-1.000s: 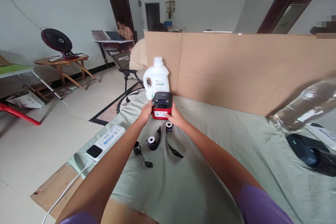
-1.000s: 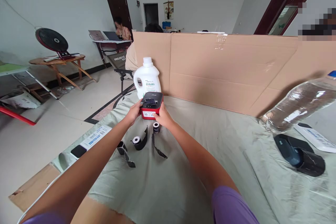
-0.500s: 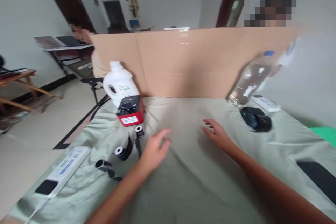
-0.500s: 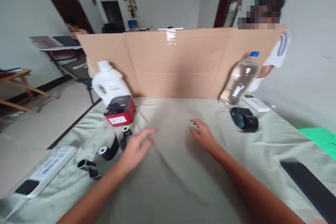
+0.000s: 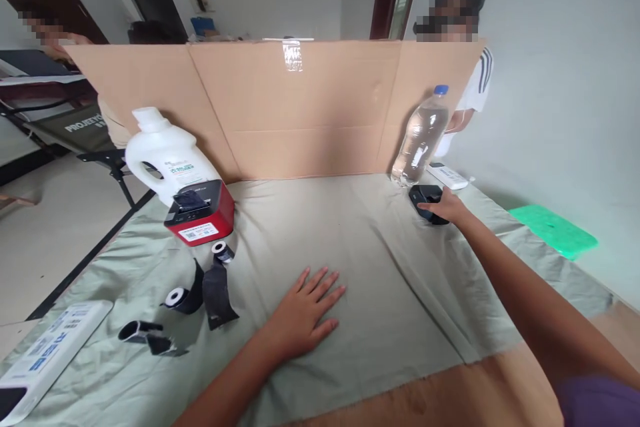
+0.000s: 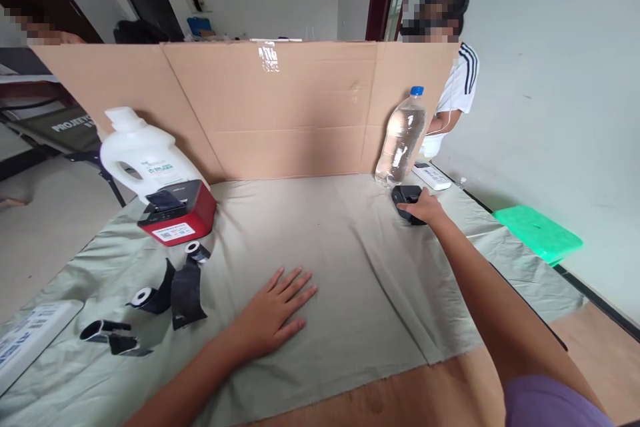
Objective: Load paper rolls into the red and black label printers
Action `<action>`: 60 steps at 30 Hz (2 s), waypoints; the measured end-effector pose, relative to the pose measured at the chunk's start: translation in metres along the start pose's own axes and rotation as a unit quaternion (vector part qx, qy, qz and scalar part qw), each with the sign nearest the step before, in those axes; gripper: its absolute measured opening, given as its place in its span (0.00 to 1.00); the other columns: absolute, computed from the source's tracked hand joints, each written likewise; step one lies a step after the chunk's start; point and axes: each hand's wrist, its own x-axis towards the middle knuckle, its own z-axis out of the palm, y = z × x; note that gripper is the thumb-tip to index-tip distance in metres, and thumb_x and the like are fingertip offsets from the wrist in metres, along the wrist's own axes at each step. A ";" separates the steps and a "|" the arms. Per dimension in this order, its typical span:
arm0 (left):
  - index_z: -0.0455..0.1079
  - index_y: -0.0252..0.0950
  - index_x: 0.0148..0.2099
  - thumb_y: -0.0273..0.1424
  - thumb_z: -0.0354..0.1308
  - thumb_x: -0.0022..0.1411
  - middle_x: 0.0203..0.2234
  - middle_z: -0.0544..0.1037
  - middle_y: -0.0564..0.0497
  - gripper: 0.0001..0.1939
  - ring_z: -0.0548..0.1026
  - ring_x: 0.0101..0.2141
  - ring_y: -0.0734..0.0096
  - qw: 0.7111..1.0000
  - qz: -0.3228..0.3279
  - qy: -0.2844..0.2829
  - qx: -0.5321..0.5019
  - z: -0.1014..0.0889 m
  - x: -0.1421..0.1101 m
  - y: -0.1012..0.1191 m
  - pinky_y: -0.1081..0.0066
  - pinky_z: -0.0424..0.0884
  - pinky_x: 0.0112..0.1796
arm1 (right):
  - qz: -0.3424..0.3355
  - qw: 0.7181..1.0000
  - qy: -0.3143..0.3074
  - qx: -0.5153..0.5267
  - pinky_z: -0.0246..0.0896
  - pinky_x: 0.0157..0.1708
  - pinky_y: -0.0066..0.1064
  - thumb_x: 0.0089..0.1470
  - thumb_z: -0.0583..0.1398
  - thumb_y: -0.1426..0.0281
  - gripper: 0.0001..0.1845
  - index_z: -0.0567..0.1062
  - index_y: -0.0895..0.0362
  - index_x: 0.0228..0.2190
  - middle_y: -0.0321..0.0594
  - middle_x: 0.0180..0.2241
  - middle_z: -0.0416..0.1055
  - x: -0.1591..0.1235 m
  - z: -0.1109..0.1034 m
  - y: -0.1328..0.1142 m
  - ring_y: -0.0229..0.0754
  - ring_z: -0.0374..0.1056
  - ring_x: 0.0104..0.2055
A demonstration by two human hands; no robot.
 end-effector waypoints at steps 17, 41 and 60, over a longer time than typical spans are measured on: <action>0.49 0.47 0.73 0.50 0.40 0.72 0.71 0.51 0.51 0.32 0.45 0.71 0.54 0.998 0.019 0.060 -0.023 0.010 -0.005 0.001 0.48 0.39 0.68 | -0.193 0.977 -0.080 -0.032 0.65 0.47 0.50 0.44 0.66 0.47 0.60 0.46 0.50 0.70 0.60 0.54 0.66 -0.187 0.058 -0.187 0.65 0.71 0.49; 0.59 0.44 0.69 0.47 0.47 0.70 0.69 0.57 0.48 0.29 0.52 0.69 0.57 0.995 0.023 0.076 -0.054 0.004 -0.008 -0.001 0.48 0.44 0.67 | -0.202 0.930 -0.191 0.241 0.63 0.23 0.33 0.63 0.49 0.54 0.31 0.63 0.59 0.60 0.52 0.48 0.75 -0.166 0.103 -0.144 0.38 0.71 0.18; 0.67 0.30 0.54 0.29 0.53 0.65 0.23 0.71 0.56 0.17 0.66 0.16 0.80 0.728 -0.351 0.212 -0.550 -0.047 0.077 -0.081 0.77 0.54 0.17 | -0.341 0.856 -0.172 0.349 0.64 0.27 0.31 0.57 0.57 0.60 0.31 0.62 0.55 0.60 0.47 0.51 0.66 -0.166 0.121 -0.123 0.33 0.62 0.27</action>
